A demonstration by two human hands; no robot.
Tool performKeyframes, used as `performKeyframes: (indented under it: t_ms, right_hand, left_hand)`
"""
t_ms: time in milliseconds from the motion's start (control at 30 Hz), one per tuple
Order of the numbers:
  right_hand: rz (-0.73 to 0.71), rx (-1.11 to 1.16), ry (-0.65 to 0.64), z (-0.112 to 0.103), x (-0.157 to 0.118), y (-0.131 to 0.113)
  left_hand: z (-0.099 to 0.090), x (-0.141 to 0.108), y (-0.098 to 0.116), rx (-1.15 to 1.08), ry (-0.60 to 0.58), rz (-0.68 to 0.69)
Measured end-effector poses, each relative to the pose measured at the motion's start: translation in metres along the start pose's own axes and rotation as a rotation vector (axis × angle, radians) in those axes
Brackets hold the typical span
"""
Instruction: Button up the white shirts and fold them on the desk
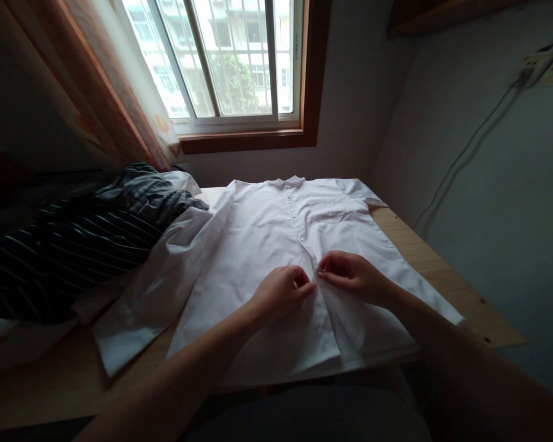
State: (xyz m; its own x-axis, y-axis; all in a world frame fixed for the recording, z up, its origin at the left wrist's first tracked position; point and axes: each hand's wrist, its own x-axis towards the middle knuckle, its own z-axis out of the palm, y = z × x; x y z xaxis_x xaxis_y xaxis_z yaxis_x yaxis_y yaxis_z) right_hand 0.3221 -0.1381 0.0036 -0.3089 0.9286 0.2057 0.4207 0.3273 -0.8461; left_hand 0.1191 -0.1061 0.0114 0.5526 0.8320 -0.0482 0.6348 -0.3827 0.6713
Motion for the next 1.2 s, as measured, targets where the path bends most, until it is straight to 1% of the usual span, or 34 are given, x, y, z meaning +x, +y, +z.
performKeyframes:
  t_ms: [100, 200, 300, 400, 600, 733, 867, 933, 1067, 1133, 1200]
  right_hand:
    - [0.007, -0.088, -0.057, 0.003, 0.000, -0.002]
    - [0.018, -0.134, -0.077, 0.005, 0.000, -0.003]
    - [0.012, -0.143, -0.092, 0.007, 0.000, -0.003]
    - [0.006, -0.129, -0.089, 0.009, 0.000, -0.001]
    - [0.016, -0.088, -0.066, 0.009, -0.001, -0.002]
    - [0.029, -0.075, -0.072, 0.008, 0.000, -0.003]
    - [0.050, 0.002, -0.094, 0.006, 0.001, -0.001]
    - [0.094, 0.083, -0.112, 0.007, 0.001, 0.001]
    - [0.236, 0.291, -0.176, 0.010, 0.002, 0.008]
    - [0.302, 0.335, -0.188, 0.012, 0.003, 0.010]
    - [0.339, 0.345, -0.174, 0.013, 0.004, 0.011]
  left_hand:
    - [0.000, 0.003, -0.008, -0.157, -0.046, -0.039]
    - [0.000, 0.006, -0.016, -0.348, -0.118, -0.103]
    - [-0.001, 0.007, -0.019, -0.449, -0.166, -0.118]
    - [-0.003, 0.007, -0.018, -0.473, -0.184, -0.106]
    - [-0.007, 0.006, -0.014, -0.505, -0.218, -0.133]
    - [-0.009, 0.003, -0.011, -0.518, -0.223, -0.177]
    - [-0.010, 0.002, -0.010, -0.499, -0.222, -0.216]
    - [-0.011, 0.002, -0.010, -0.488, -0.235, -0.220]
    - [-0.011, 0.003, -0.010, -0.464, -0.242, -0.200]
    - [-0.010, 0.002, -0.010, -0.459, -0.247, -0.198]
    - [-0.010, 0.002, -0.010, -0.455, -0.249, -0.204]
